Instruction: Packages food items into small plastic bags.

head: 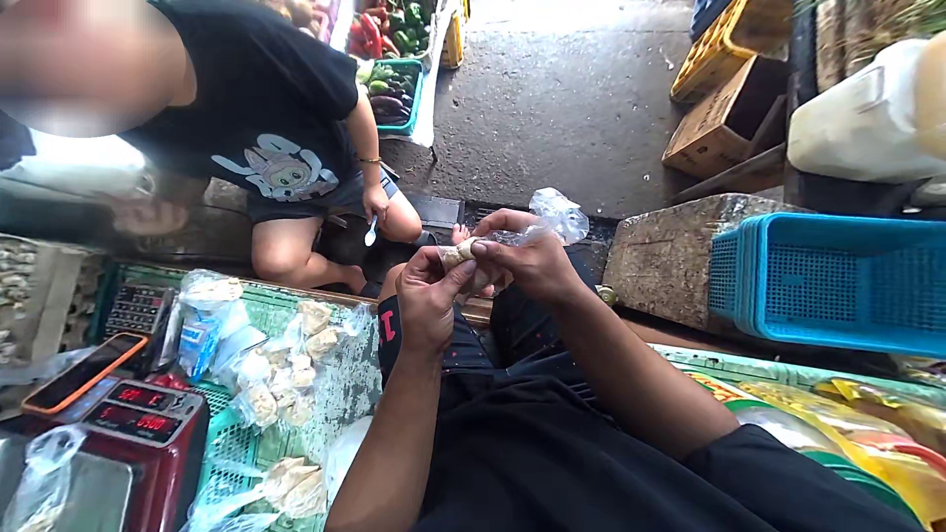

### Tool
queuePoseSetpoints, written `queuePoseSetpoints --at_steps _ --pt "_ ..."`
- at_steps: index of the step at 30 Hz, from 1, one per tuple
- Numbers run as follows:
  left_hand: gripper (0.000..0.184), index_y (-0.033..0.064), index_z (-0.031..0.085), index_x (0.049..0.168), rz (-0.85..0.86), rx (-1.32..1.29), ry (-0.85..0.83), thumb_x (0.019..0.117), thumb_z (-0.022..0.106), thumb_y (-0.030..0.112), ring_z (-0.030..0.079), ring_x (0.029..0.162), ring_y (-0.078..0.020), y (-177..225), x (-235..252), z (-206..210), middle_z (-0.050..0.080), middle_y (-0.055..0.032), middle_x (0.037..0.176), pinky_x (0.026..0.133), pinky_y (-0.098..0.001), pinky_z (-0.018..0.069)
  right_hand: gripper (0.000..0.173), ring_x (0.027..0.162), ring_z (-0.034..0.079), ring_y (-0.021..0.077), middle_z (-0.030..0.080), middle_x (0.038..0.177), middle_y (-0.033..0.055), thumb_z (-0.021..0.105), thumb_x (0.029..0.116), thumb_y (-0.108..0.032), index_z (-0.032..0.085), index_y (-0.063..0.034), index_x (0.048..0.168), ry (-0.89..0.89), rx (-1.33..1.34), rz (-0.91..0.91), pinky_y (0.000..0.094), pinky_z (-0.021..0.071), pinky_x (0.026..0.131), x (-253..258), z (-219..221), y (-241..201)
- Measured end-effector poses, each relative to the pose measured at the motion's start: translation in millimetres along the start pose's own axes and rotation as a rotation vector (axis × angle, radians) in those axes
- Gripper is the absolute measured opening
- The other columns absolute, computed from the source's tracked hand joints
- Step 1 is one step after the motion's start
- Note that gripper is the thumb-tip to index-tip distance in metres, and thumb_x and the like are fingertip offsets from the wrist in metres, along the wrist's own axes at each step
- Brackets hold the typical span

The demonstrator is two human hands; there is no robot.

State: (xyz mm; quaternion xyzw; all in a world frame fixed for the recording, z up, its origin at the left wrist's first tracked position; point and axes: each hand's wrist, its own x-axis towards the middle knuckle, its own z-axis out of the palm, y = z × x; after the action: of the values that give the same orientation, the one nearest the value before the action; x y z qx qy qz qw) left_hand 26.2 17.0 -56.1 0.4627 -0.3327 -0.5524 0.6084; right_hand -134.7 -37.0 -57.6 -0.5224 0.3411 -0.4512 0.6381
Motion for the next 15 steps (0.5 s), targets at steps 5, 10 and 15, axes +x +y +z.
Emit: queuePoseSetpoints --at_steps 5,10,15 --pt "0.009 0.0049 0.074 0.099 -0.006 0.017 0.053 0.0906 0.076 0.007 0.069 0.08 -0.0137 -2.8 0.6 -5.2 0.072 -0.0076 0.091 0.076 -0.0322 0.0608 0.007 0.078 0.065 0.0122 0.067 0.088 0.0025 0.072 0.0929 -0.014 0.074 -0.0076 0.094 0.02 -0.173 -0.036 0.0302 0.0578 0.069 -0.4 3.8 1.5" --pt "0.011 0.0041 0.075 0.098 -0.017 -0.017 0.114 0.099 0.066 0.011 0.07 0.079 -0.0138 -2.7 0.2 -3.2 0.073 -0.0082 0.089 0.076 -0.0333 0.0609 0.013 0.088 0.066 0.0123 0.068 0.096 0.0023 0.068 0.0968 -0.014 0.076 -0.0082 0.105 -0.01 -0.173 -0.033 0.0324 0.0589 0.079 -3.2 1.3 1.7" --pt "0.012 0.0049 0.076 0.103 -0.022 -0.17 0.101 0.0976 0.065 0.006 0.072 0.09 -0.0183 -0.9 1.7 -8.7 0.074 -0.0116 0.1 0.084 -0.0375 0.0607 0.011 0.086 0.069 0.0149 0.072 0.098 0.0058 0.067 0.097 -0.011 0.073 -0.0057 0.105 0.074 -0.084 -0.031 0.0337 0.0604 0.077 -4.9 -4.0 2.3"
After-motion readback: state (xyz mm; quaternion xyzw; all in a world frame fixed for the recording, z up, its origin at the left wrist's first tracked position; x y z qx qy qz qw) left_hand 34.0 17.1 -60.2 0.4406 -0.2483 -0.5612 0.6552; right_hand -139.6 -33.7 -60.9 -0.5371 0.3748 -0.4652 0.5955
